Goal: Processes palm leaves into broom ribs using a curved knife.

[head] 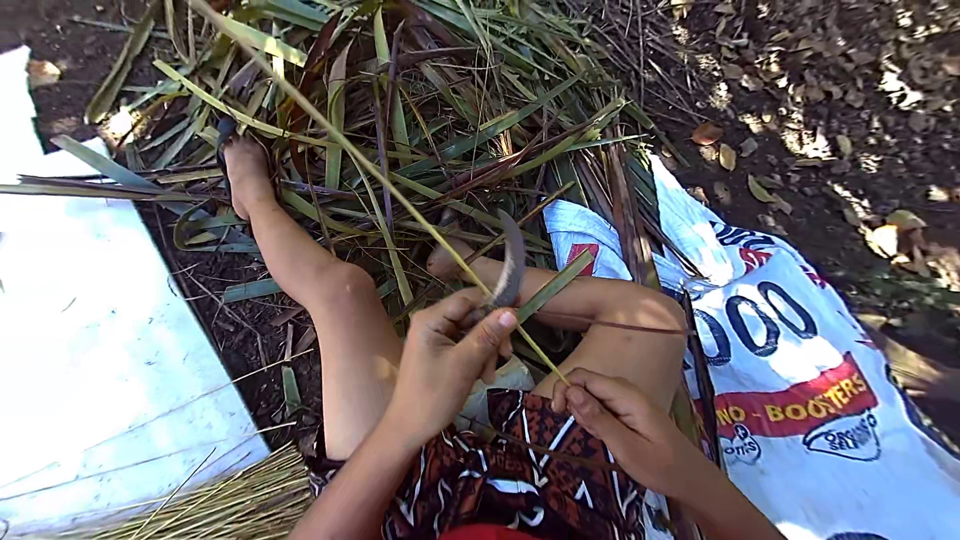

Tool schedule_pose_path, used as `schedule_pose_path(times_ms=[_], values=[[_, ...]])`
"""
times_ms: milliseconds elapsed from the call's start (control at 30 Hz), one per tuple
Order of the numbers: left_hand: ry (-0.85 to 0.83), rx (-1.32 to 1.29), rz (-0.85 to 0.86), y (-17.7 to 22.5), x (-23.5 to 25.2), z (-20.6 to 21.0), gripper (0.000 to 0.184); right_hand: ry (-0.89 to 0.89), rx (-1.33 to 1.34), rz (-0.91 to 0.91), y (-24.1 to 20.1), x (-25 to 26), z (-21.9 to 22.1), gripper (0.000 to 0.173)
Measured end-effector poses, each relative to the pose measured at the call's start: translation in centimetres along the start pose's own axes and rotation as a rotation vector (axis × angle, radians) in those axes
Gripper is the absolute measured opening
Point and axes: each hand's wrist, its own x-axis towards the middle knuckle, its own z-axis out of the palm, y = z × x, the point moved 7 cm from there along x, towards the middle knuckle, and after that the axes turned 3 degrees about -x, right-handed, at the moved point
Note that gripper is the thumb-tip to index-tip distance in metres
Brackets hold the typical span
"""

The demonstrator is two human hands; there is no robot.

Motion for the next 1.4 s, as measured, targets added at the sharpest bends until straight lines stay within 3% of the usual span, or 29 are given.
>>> schedule_pose_path(times_ms=[167, 300, 433, 667, 1100, 1200, 1267, 1333, 1400], values=[[-0.334, -0.030, -0.184, -2.8, -1.6, 3.5, 0.015, -0.152, 0.418, 0.125, 0.2, 0.1, 0.8, 0.031], [-0.386, -0.046, -0.214, -2.1, -1.6, 3.4, 0.012, -0.225, 0.630, 0.144, -0.3, -0.5, 1.1, 0.032], [-0.195, -0.018, -0.108, 0.2, -0.1, 0.4, 0.013, -0.189, 0.610, 0.145, -0.5, -1.7, 0.7, 0.029], [0.072, 0.046, -0.069, 3.8, 1.7, -5.6, 0.016, -0.147, 0.301, 0.166, 0.0, -4.6, -0.3, 0.031], [0.179, 0.008, -0.046, 4.4, 2.0, -8.6, 0.021, -0.164, 0.029, 0.242, 2.3, -9.1, -4.9, 0.039], [0.245, 0.014, -0.010, 5.0, 2.0, -10.0, 0.022, -0.061, 0.057, 0.476, -1.7, -2.8, -3.4, 0.021], [0.248, 0.008, -0.008, 5.1, 1.9, -10.2, 0.020, -0.157, 0.022, 0.632, -7.4, 3.2, -0.3, 0.022], [0.252, 0.024, -0.005, 5.4, 1.7, -10.2, 0.020, -0.286, 0.015, 0.661, -11.2, 5.5, 1.7, 0.026], [0.288, 0.044, 0.005, 5.9, 1.6, -10.7, 0.022, -0.303, 0.004, 0.628, -12.2, 6.2, 2.0, 0.026]])
